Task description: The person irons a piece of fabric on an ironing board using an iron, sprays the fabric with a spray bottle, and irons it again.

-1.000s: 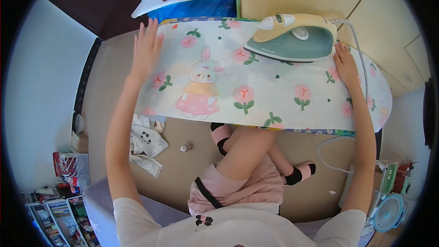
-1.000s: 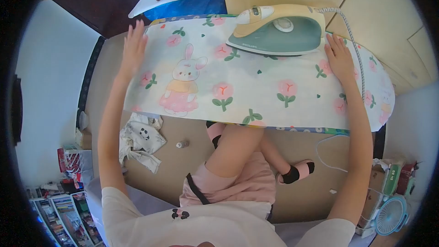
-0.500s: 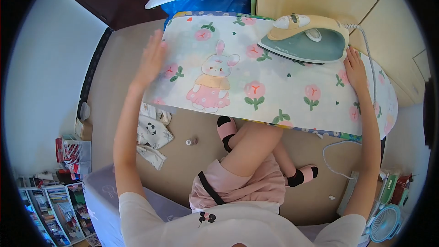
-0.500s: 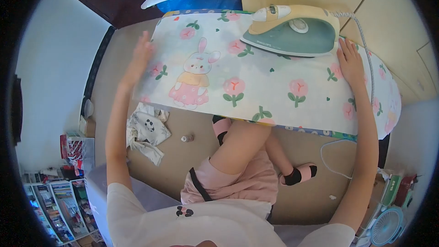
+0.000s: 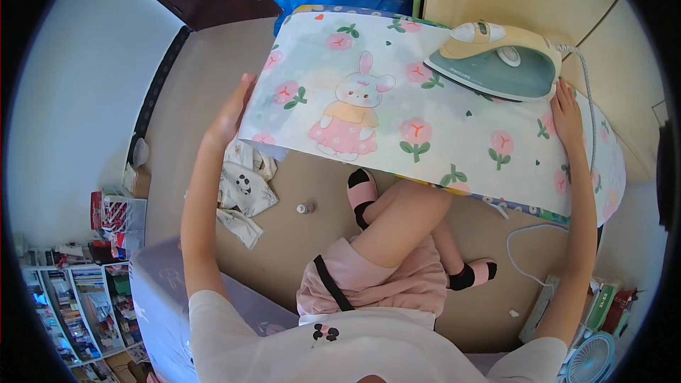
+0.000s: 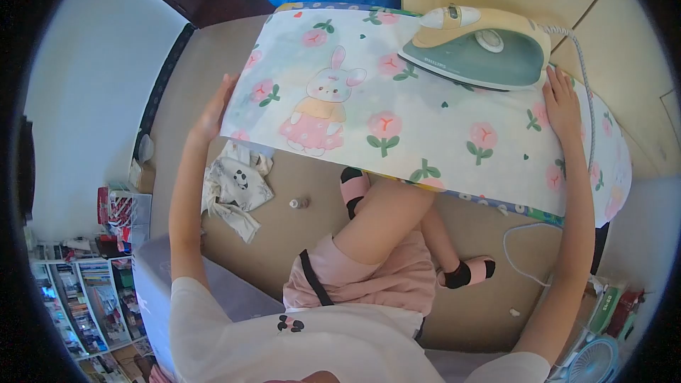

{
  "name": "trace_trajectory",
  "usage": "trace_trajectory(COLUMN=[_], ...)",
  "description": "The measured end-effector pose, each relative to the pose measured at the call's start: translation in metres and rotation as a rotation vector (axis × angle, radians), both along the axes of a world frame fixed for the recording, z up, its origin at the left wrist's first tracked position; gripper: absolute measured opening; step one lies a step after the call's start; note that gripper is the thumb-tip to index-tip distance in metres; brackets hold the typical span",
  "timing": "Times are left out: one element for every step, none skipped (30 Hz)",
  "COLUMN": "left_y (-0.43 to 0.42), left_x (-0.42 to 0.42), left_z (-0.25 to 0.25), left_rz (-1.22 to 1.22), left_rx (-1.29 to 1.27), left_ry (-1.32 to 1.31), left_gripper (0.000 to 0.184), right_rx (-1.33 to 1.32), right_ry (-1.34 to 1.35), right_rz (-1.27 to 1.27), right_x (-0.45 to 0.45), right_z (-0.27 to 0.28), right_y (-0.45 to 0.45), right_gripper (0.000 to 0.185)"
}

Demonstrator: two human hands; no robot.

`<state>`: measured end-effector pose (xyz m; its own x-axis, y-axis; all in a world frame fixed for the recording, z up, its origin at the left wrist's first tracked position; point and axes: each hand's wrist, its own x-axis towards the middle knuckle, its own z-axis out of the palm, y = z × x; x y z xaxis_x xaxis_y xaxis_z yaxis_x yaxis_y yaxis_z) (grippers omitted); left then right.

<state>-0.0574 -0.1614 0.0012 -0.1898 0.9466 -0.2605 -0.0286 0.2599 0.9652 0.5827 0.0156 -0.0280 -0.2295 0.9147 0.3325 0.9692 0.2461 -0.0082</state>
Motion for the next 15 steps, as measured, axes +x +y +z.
trace_trajectory(left_y=[0.000, 0.000, -0.001, -0.003, -0.004, -0.004, -0.002, 0.001, 0.006, 0.010, 0.014, 0.024, 0.038, 0.051, 0.061], left_x=[-0.003, -0.005, -0.001, 0.005, 0.008, 0.004, -0.004, -0.009, -0.006, -0.003, 0.000, 0.001, 0.000, 0.000, 0.011], left_z=[0.001, 0.002, 0.007, 0.012, 0.015, 0.011, 0.006, 0.003, 0.009, 0.016, 0.021, 0.024, 0.027, 0.030, 0.035], left_rz=[-0.013, -0.027, -0.027, -0.076, -0.123, -0.121, -0.100, -0.082, -0.086, -0.069, -0.051, -0.054, -0.063, -0.072, -0.077], left_rx=[-0.010, -0.022, -0.022, -0.070, -0.117, -0.116, -0.178, -0.238, -0.232, -0.147, -0.062, -0.059, -0.007, 0.048, 0.052], left_ry=[-0.062, -0.124, -0.124, -0.063, -0.005, -0.007, -0.029, -0.050, -0.050, 0.115, 0.277, 0.276, 0.404, 0.532, 0.532], left_gripper=[0.062, 0.060, 0.060, 0.059, 0.058, 0.058, 0.057, 0.055, 0.055, 0.054, 0.053, 0.053, 0.053, 0.053, 0.053], right_rx=[0.006, 0.006, 0.007, 0.006, 0.006, 0.005, 0.007, 0.010, 0.008, 0.004, 0.007, 0.010, 0.013, 0.015, 0.012], right_ry=[-0.012, -0.011, -0.008, -0.008, -0.012, -0.007, -0.001, -0.002, -0.013, -0.023, -0.025, -0.024, -0.023, -0.023, -0.021], right_rz=[0.001, 0.002, -0.004, -0.010, -0.007, -0.009, -0.010, -0.010, -0.014, -0.019, -0.023, -0.027, -0.031, -0.036, -0.031], right_x=[0.000, 0.001, 0.000, 0.000, 0.000, -0.001, -0.002, -0.002, -0.002, -0.002, -0.002, -0.003, -0.003, -0.004, -0.004], right_z=[-0.001, -0.003, -0.002, -0.002, -0.001, -0.001, 0.000, 0.000, 0.001, 0.001, 0.001, 0.001, 0.000, 0.000, 0.000], right_y=[0.000, 0.001, 0.000, -0.001, -0.002, -0.003, -0.003, -0.003, -0.003, -0.003, -0.003, -0.004, -0.004, -0.005, -0.005], right_gripper=[0.043, 0.043, 0.043, 0.043, 0.043, 0.043, 0.043, 0.043, 0.043, 0.043, 0.043, 0.043, 0.043, 0.043, 0.043])
